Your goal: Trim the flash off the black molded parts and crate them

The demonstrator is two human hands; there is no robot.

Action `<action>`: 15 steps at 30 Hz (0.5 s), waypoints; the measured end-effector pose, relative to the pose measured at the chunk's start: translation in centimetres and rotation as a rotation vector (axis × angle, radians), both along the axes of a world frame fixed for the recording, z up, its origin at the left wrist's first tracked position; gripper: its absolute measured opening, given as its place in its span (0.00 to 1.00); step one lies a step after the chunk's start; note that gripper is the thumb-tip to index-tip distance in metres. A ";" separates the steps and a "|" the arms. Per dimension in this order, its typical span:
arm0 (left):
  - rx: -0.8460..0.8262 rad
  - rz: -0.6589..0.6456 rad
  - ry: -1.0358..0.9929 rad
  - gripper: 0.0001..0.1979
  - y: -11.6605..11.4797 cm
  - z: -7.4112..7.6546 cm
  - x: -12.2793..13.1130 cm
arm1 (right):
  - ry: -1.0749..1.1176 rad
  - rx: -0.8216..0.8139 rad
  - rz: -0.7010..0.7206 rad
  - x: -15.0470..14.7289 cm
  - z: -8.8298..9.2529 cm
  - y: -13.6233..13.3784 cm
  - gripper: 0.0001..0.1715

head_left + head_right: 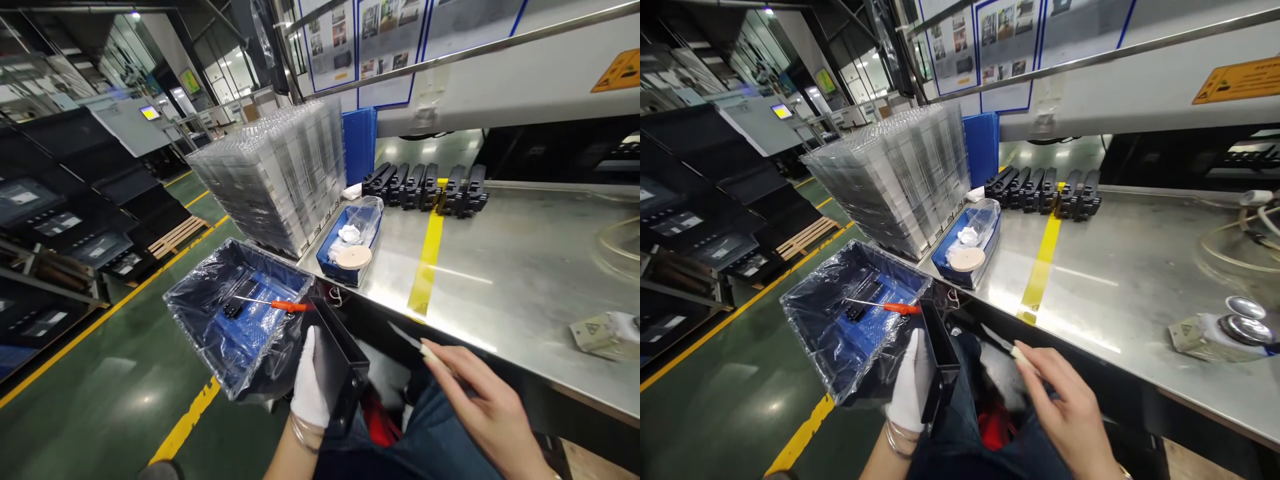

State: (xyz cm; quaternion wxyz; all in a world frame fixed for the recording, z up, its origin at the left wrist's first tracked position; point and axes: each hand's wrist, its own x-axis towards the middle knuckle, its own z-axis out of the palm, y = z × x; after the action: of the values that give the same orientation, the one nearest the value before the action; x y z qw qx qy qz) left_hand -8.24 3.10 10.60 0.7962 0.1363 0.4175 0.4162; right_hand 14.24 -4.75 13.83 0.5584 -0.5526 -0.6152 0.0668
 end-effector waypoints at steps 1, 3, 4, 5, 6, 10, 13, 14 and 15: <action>-0.027 -0.022 -0.031 0.27 0.2 -0.1 -0.4 | 0.011 -0.020 0.008 0.4 0.3 -0.3 0.11; -0.056 -0.024 -0.086 0.26 0.5 0.2 -1.0 | 0.012 -0.077 0.090 0.6 1.0 -1.1 0.14; -0.064 -0.010 -0.111 0.26 0.6 0.4 -1.1 | 0.014 -0.105 0.148 0.4 1.3 -1.4 0.14; -0.076 -0.001 -0.140 0.26 0.7 0.7 -1.2 | 0.017 -0.133 0.213 0.2 1.5 -1.7 0.15; -0.096 0.000 -0.171 0.26 0.7 1.0 -1.1 | 0.021 -0.165 0.272 -0.2 1.7 -1.9 0.16; -0.184 0.043 -0.295 0.23 0.6 1.6 -0.9 | 0.036 -0.355 0.500 -1.3 1.8 -2.1 0.26; -0.187 0.179 -0.270 0.16 0.5 1.2 -1.3 | 0.035 -0.459 0.608 -1.3 1.6 -2.0 0.29; -0.185 0.218 -0.235 0.13 0.5 0.9 -1.5 | 0.051 -0.468 0.609 -1.2 1.5 -2.0 0.28; -0.184 0.245 -0.199 0.10 0.4 0.7 -1.7 | 0.073 -0.463 0.592 -1.2 1.4 -1.9 0.26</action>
State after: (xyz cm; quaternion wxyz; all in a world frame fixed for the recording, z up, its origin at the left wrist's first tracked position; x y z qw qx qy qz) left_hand -9.94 3.53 11.32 0.7860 -0.0310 0.3862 0.4817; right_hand 13.06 -6.68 15.22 0.3968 -0.4597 -0.6967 0.3820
